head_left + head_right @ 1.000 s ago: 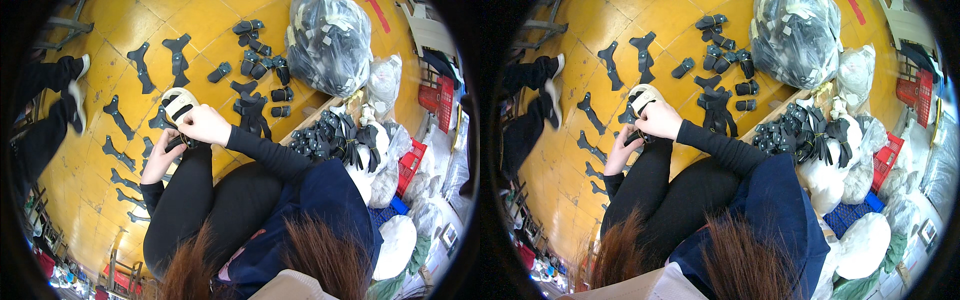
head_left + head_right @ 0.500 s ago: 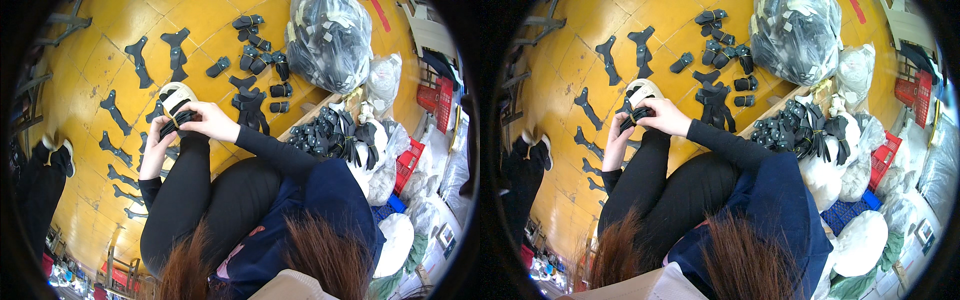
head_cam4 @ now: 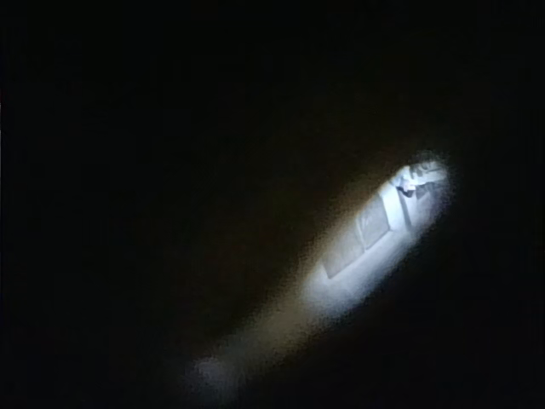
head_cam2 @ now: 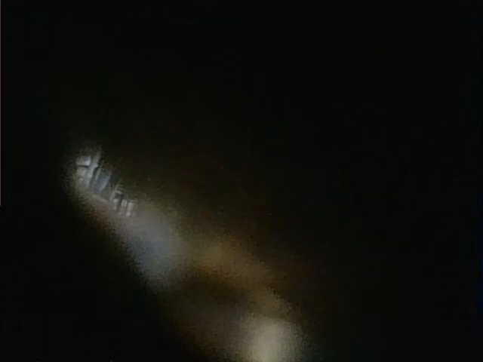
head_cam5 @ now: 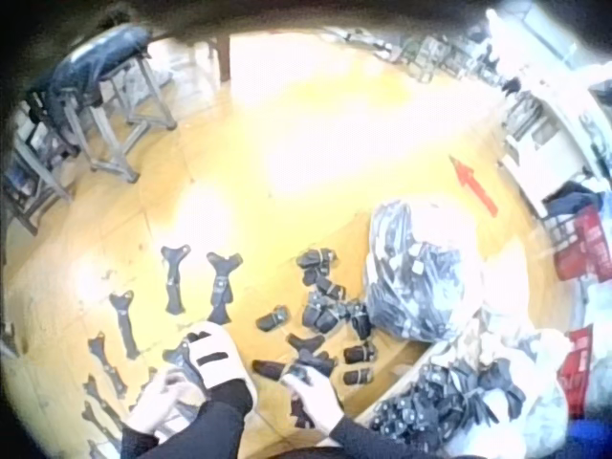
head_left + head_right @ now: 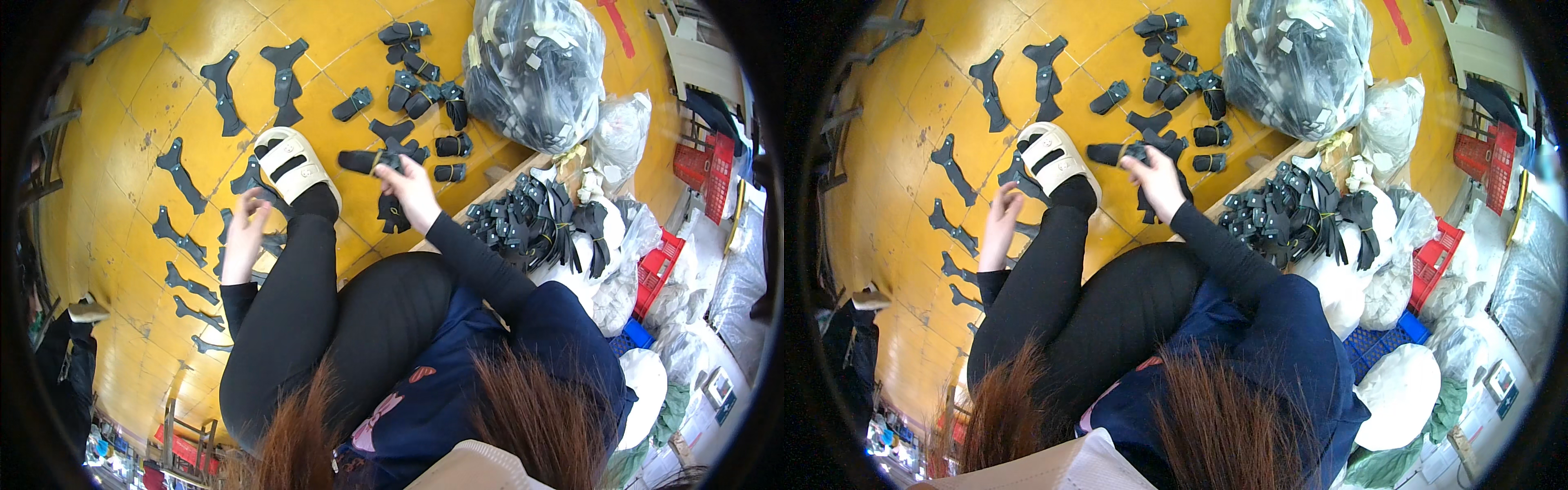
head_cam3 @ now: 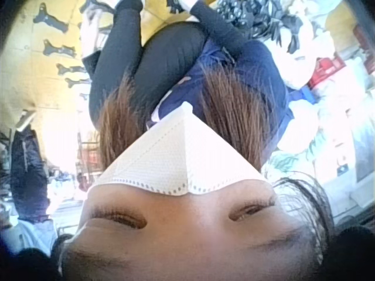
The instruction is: The person sits on the floor and repeatedly picks up small black plastic parts, aligns them into stacks, and places them down. The person handles the parts by hand, organizing them into neat piles on the yellow floor.
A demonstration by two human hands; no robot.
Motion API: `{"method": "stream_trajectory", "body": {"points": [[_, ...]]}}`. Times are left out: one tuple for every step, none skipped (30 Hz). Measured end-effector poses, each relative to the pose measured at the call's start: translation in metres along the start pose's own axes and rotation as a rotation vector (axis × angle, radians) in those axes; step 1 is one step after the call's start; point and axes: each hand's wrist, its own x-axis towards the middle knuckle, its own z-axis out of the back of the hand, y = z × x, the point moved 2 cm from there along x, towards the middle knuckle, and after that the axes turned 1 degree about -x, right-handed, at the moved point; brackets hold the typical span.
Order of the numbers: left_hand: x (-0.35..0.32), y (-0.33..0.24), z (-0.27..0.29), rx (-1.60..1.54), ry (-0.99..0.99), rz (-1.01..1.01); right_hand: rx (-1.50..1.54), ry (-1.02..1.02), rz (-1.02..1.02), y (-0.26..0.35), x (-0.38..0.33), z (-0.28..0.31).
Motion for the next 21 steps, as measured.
{"method": "stream_trajectory", "body": {"points": [[0.002, 0.001, 0.006, -0.004, -0.083, 0.072, 0.030, -0.044, -0.050, -0.006, 0.010, 0.018], [-0.004, -0.008, 0.010, -0.071, -0.152, 0.064, 0.067, -0.074, -0.126, -0.009, 0.018, 0.030], [-0.008, -0.019, 0.008, -0.144, -0.132, 0.054, 0.027, -0.103, -0.172, -0.016, 0.028, 0.048], [-0.012, -0.029, 0.004, -0.217, -0.110, 0.046, -0.039, -0.134, -0.152, -0.017, 0.035, 0.064], [-0.014, -0.032, 0.001, -0.292, -0.089, 0.037, -0.105, -0.166, -0.131, -0.019, 0.043, 0.078], [-0.013, -0.030, -0.002, -0.327, -0.022, 0.005, -0.168, -0.212, -0.107, -0.023, 0.051, 0.090], [-0.014, -0.029, -0.005, -0.296, 0.047, -0.016, -0.231, -0.259, -0.080, -0.030, 0.061, 0.105], [-0.014, -0.029, -0.009, -0.340, 0.101, 0.026, -0.247, -0.300, -0.076, -0.041, 0.071, 0.124], [-0.015, -0.031, -0.014, -0.383, 0.156, 0.069, -0.125, -0.351, -0.032, -0.054, 0.077, 0.141], [-0.016, -0.033, -0.016, -0.378, 0.144, 0.073, -0.164, -0.495, 0.050, -0.068, 0.078, 0.155], [-0.018, -0.035, -0.015, -0.372, 0.123, 0.077, -0.200, -0.627, 0.134, -0.068, 0.076, 0.154], [-0.019, -0.035, -0.014, -0.365, 0.102, 0.081, -0.269, -0.731, 0.067, -0.073, 0.070, 0.155], [-0.019, -0.033, -0.011, -0.378, 0.063, 0.070, -0.338, -0.831, 0.000, -0.072, 0.059, 0.148], [-0.019, -0.030, -0.009, -0.390, 0.032, 0.062, -0.239, -0.905, -0.080, -0.075, 0.049, 0.139], [-0.019, -0.028, -0.007, -0.401, 0.002, 0.055, -0.143, -0.965, -0.184, -0.082, 0.044, 0.130], [-0.017, -0.027, -0.009, -0.414, -0.021, 0.065, 0.001, -1.012, -0.258, -0.096, 0.045, 0.132], [-0.016, -0.025, -0.010, -0.413, -0.011, 0.074, 0.150, -1.050, -0.335, -0.117, 0.049, 0.136], [-0.016, -0.024, -0.010, -0.409, -0.002, 0.080, 0.232, -1.037, -0.344, -0.135, 0.055, 0.143], [-0.015, -0.024, -0.010, -0.403, 0.003, 0.086, 0.316, -1.018, -0.354, -0.142, 0.059, 0.141], [-0.015, -0.025, -0.011, -0.409, 0.014, 0.083, 0.400, -0.999, -0.363, -0.148, 0.062, 0.141], [-0.015, -0.028, -0.013, -0.415, 0.027, 0.079, 0.280, -1.028, -0.324, -0.151, 0.061, 0.145]]}}
